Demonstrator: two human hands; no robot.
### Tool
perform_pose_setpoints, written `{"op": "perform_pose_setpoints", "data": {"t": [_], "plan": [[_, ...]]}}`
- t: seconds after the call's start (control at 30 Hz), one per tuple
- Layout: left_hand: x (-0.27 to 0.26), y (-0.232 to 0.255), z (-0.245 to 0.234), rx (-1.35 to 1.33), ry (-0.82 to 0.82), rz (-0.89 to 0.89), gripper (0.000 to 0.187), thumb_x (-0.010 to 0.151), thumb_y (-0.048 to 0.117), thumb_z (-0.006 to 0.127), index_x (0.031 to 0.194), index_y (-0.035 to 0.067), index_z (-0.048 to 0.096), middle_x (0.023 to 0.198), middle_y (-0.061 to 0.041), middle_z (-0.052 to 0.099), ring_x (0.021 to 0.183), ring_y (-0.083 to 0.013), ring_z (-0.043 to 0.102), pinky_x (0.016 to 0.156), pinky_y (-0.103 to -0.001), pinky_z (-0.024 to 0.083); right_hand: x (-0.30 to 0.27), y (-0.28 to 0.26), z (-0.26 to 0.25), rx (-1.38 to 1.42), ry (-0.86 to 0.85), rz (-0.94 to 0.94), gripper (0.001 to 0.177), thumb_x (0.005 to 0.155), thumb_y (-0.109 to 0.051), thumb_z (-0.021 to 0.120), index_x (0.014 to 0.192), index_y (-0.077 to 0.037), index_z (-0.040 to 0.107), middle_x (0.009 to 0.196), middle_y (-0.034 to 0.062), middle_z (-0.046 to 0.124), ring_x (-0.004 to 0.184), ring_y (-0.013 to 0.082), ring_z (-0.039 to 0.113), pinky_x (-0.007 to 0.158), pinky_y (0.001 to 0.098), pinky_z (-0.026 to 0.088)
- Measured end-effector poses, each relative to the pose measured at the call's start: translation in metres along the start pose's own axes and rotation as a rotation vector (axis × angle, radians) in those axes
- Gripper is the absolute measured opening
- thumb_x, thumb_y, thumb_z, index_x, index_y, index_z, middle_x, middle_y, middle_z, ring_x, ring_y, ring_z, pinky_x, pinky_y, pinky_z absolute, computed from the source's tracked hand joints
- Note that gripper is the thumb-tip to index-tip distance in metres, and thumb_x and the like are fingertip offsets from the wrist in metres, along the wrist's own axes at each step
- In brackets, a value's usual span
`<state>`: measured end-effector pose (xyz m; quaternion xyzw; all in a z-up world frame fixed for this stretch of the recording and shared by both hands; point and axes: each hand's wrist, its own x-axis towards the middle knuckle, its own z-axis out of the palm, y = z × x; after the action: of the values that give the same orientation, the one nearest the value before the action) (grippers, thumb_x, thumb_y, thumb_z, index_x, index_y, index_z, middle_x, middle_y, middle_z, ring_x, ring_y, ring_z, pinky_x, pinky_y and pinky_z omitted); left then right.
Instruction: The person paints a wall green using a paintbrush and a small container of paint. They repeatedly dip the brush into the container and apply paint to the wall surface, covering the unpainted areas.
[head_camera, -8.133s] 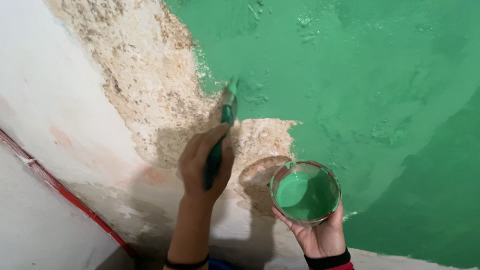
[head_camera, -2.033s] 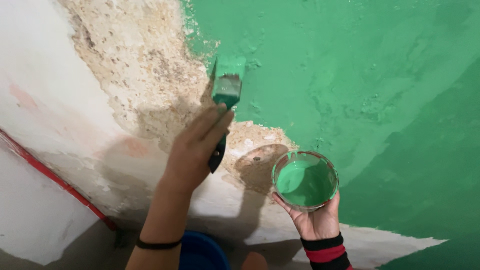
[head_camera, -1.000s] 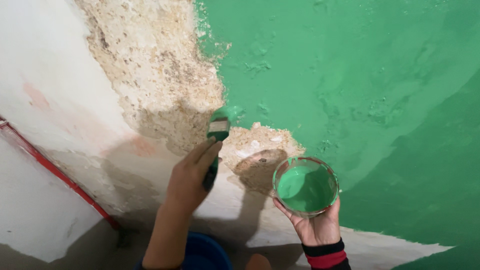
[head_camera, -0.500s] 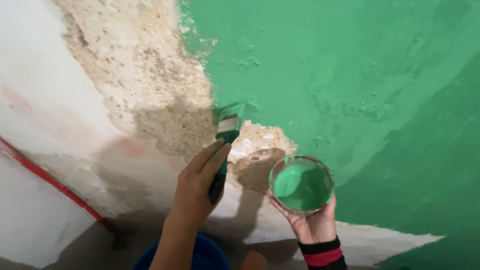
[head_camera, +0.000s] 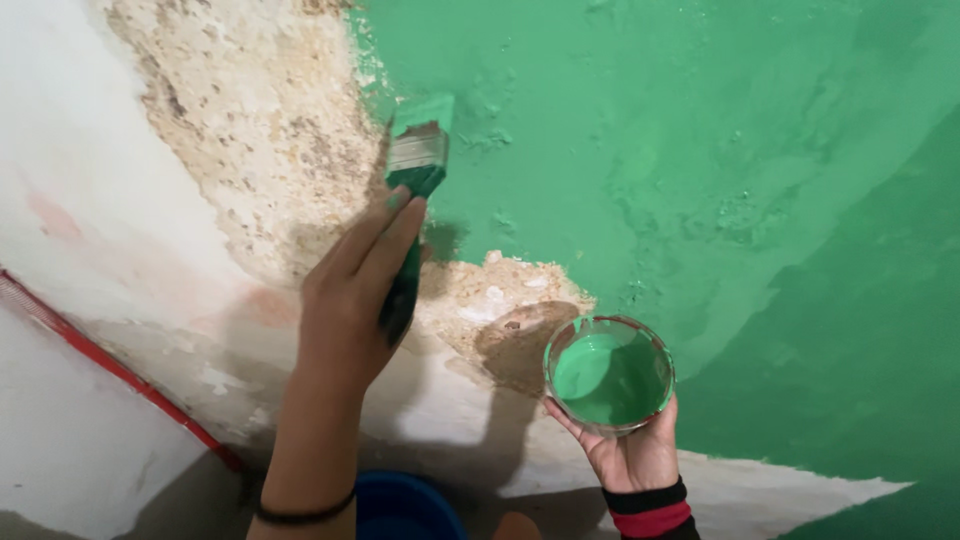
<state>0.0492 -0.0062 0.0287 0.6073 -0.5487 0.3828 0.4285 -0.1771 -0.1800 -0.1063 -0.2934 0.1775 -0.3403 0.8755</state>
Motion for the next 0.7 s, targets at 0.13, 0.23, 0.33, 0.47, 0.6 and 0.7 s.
{"op": "perform_pose_setpoints", "data": {"t": [0.13,0.23,0.33,0.47,0.6,0.7], "plan": [[-0.022,-0.017,0.025,0.022,-0.079,0.008,0.046,0.091,0.001,0.071,0.137,0.005,0.063,0.142,-0.021,0.062,0.123,-0.0395,0.067,0.099,-0.044,0.058,0.000,0.000,-0.004,0.001,0.033,-0.005,0.080,0.089,-0.071,0.034,0.154,-0.023,0.037,0.155,0.0121,0.045,0.138,0.0394,0.048,0.104,0.0673,0.044],[-0.066,-0.008,0.033,-0.016,-0.167,-0.056,0.047,0.085,0.000,0.070,0.132,0.005,0.064,0.138,-0.021,0.063,0.119,-0.0410,0.067,0.097,-0.046,0.057,0.000,0.000,-0.012,0.010,0.035,-0.005,0.080,0.089,-0.071,0.034,0.154,-0.023,0.037,0.155,0.0115,0.044,0.138,0.0393,0.047,0.104,0.0677,0.043],[-0.093,0.006,0.029,-0.086,-0.266,-0.179,0.047,0.083,0.000,0.071,0.129,0.006,0.067,0.133,-0.021,0.066,0.112,-0.0405,0.069,0.089,-0.046,0.058,0.002,0.003,-0.020,0.028,0.034,0.006,0.080,0.090,-0.070,0.035,0.154,-0.022,0.037,0.156,0.0125,0.045,0.138,0.0396,0.048,0.104,0.0673,0.045],[-0.100,0.024,0.010,-0.214,-0.121,-0.379,0.036,0.087,0.005,0.075,0.123,0.006,0.070,0.118,-0.019,0.073,0.103,-0.0315,0.074,0.084,-0.039,0.059,0.002,0.011,-0.037,-0.017,0.023,-0.014,0.075,0.091,-0.066,0.037,0.153,-0.023,0.038,0.154,0.0132,0.046,0.137,0.0374,0.050,0.101,0.0659,0.049],[-0.106,0.049,-0.007,-0.506,-0.065,-0.713,0.023,0.094,0.009,0.072,0.116,0.001,0.074,0.099,-0.012,0.079,0.084,-0.0185,0.072,0.073,-0.030,0.057,-0.002,0.025,-0.065,0.094,-0.032,-0.023,0.073,0.097,-0.063,0.036,0.153,-0.017,0.043,0.153,0.0143,0.050,0.136,0.0355,0.052,0.101,0.0567,0.050],[-0.116,0.071,-0.001,-0.788,-0.075,-0.913,0.020,0.097,0.010,0.069,0.110,-0.003,0.076,0.091,-0.011,0.078,0.084,-0.0140,0.071,0.073,-0.027,0.057,-0.012,0.028,-0.088,0.123,-0.034,-0.047,0.071,0.101,-0.059,0.035,0.154,-0.012,0.044,0.152,0.0156,0.052,0.136,0.0356,0.053,0.102,0.0531,0.049]]}}
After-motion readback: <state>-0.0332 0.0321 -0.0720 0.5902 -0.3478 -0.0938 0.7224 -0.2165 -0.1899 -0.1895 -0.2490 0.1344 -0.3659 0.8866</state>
